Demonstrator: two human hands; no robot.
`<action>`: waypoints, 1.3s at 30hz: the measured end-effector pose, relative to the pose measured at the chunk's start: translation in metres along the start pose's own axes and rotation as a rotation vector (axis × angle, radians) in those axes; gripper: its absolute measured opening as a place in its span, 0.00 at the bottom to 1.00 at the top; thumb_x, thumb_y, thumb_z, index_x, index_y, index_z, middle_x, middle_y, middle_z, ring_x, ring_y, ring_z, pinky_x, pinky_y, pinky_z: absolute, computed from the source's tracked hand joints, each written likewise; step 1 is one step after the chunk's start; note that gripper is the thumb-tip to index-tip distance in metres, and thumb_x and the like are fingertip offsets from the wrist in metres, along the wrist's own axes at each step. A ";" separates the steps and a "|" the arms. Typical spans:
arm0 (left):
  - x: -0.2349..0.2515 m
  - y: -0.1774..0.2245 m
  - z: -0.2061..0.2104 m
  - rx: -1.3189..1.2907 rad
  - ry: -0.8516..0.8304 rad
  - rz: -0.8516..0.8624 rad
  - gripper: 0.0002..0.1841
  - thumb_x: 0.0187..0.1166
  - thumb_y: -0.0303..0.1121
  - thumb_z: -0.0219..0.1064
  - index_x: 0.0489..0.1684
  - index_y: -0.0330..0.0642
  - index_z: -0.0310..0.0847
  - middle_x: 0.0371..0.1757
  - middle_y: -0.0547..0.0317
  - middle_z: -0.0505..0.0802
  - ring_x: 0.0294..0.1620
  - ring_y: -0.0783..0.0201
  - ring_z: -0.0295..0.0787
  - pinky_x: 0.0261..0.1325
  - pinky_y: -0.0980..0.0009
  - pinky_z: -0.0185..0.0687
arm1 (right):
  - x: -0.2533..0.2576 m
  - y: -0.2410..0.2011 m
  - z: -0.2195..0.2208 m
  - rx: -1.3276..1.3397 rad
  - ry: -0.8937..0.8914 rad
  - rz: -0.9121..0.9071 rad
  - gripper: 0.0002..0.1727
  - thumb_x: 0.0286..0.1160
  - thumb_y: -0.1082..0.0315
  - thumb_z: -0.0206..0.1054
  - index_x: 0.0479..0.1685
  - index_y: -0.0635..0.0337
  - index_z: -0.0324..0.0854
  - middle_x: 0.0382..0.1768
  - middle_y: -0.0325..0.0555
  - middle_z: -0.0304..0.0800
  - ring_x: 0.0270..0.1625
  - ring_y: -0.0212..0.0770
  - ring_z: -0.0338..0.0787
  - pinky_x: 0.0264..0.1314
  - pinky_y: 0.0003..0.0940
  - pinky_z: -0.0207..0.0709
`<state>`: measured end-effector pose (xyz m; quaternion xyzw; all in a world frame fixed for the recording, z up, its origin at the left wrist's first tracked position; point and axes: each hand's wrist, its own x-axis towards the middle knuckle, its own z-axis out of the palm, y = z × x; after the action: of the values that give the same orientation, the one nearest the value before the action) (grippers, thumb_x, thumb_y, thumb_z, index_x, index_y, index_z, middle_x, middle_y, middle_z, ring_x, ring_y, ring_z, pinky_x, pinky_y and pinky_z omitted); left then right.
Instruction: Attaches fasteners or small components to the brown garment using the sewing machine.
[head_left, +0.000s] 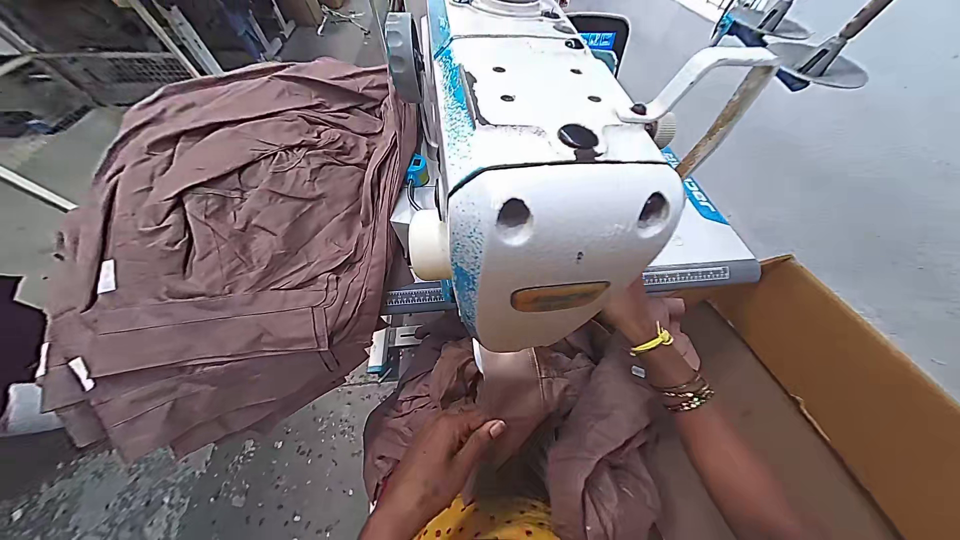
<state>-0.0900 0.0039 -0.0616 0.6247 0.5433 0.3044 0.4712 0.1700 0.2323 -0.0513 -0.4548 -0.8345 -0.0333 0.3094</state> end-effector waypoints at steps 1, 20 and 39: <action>-0.001 0.000 0.001 -0.027 0.042 0.033 0.22 0.87 0.48 0.58 0.34 0.40 0.90 0.25 0.64 0.89 0.25 0.74 0.85 0.33 0.72 0.84 | -0.001 0.001 -0.001 0.048 0.034 0.018 0.10 0.78 0.68 0.69 0.42 0.69 0.90 0.44 0.64 0.91 0.51 0.65 0.91 0.53 0.59 0.83; -0.019 -0.007 -0.002 -0.094 0.078 0.125 0.22 0.89 0.46 0.57 0.31 0.40 0.88 0.19 0.68 0.89 0.17 0.79 0.85 0.25 0.80 0.84 | -0.018 -0.106 -0.036 0.611 -0.111 -0.134 0.10 0.68 0.64 0.75 0.39 0.63 0.88 0.38 0.41 0.94 0.45 0.28 0.92 0.54 0.25 0.84; -0.003 0.011 -0.012 -0.661 0.037 -0.030 0.18 0.91 0.42 0.56 0.27 0.53 0.85 0.17 0.73 0.88 0.16 0.78 0.84 0.21 0.80 0.82 | -0.036 -0.081 -0.037 1.027 -0.726 0.359 0.11 0.75 0.54 0.73 0.33 0.49 0.82 0.25 0.18 0.79 0.28 0.11 0.76 0.33 0.12 0.70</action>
<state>-0.0975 0.0045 -0.0464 0.4244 0.4327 0.4686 0.6427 0.1389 0.1463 -0.0227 -0.3639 -0.7065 0.5776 0.1865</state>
